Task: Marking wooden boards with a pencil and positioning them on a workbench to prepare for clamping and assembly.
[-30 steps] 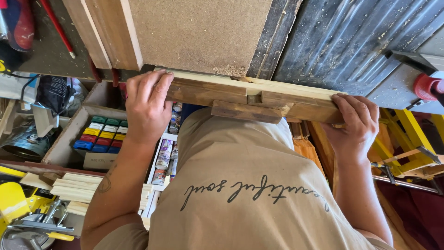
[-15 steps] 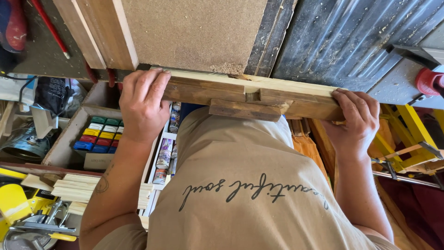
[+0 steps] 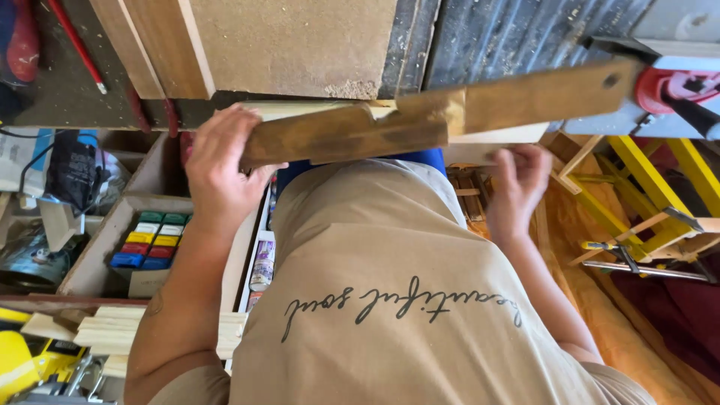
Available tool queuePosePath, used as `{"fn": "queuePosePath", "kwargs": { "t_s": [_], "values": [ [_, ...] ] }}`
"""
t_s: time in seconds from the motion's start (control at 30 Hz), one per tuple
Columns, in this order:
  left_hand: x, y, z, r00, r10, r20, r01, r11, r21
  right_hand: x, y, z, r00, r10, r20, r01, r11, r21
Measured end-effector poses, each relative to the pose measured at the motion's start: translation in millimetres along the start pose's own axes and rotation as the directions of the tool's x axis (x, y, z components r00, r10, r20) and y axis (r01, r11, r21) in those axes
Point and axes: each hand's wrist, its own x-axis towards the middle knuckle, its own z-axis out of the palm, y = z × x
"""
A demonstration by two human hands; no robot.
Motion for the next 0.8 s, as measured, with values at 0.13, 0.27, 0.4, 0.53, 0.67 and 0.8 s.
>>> {"fn": "queuePosePath", "kwargs": {
  "t_s": [0.13,0.27,0.4,0.53,0.67,0.8],
  "values": [
    [-6,0,-5,0.994,-0.053,-0.093,0.044,0.995,-0.093,-13,-62,59,0.931,0.288,0.225,-0.327,0.932,0.158],
    [-10,-1,-21,0.98,-0.117,-0.163,0.074,0.966,-0.246,15,-42,74,0.85,0.455,0.265,-0.518,0.811,0.271],
    [-23,-15,-31,0.976,-0.087,-0.199,0.029,0.96,-0.279,17,-76,85,0.835,0.518,0.186,-0.549,0.806,0.22],
    [-39,-27,-40,0.975,-0.092,-0.204,0.026,0.952,-0.304,26,-53,85,0.85,0.514,0.117,-0.526,0.809,0.263],
    [-53,-42,-49,0.968,-0.08,-0.238,0.003,0.952,-0.306,30,-25,71,0.859,0.49,0.148,-0.503,0.756,0.42],
    [-66,-59,-56,0.965,-0.068,-0.252,-0.011,0.954,-0.301,38,-15,50,0.92,0.369,0.135,-0.376,0.729,0.572]
  ]
}}
